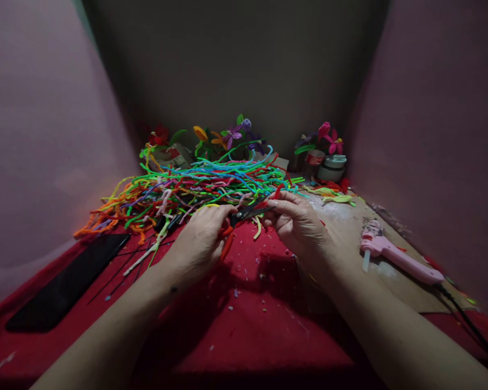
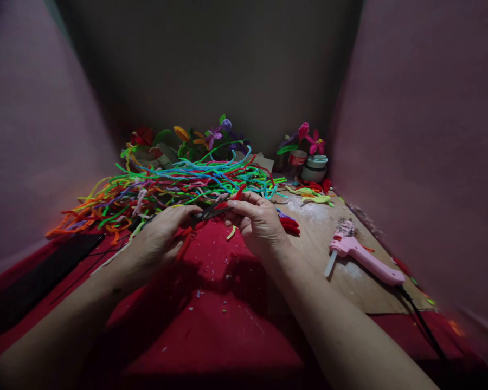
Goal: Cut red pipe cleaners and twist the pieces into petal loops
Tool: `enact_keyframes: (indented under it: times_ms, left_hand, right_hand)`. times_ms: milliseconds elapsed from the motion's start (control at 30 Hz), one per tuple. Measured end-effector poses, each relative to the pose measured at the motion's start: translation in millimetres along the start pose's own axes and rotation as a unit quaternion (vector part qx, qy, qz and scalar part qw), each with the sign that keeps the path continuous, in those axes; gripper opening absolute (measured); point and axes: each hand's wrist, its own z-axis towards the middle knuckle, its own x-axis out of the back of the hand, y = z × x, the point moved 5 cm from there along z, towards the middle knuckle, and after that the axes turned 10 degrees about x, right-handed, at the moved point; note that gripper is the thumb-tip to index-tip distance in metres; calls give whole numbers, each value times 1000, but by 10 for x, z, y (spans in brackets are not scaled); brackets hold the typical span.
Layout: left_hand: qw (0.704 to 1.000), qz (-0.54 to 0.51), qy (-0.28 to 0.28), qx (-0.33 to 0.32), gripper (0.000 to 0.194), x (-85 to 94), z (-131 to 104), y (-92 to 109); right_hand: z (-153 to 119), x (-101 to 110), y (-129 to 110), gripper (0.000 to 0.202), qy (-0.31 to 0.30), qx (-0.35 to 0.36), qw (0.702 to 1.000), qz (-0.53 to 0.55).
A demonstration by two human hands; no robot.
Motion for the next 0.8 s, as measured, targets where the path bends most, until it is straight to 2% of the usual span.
enact_keyframes:
  times_ms: [233, 433, 600, 800]
  left_hand:
    - [999, 29, 18, -22, 33, -37, -9, 12]
    - [998, 45, 33, -33, 30, -49, -10, 30]
    - [997, 56, 40, -39, 29, -72, -5, 27]
    - [995, 76, 39, -41, 30, -122, -4, -13]
  right_hand:
    - [-2, 6, 18, 14, 4, -37, 999, 4]
    - [-3, 68, 65, 14, 66, -86, 994, 14]
    - [-20, 58, 73, 13, 85, -118, 989, 35]
    - [-53, 58, 70, 13, 136, -157, 976, 64]
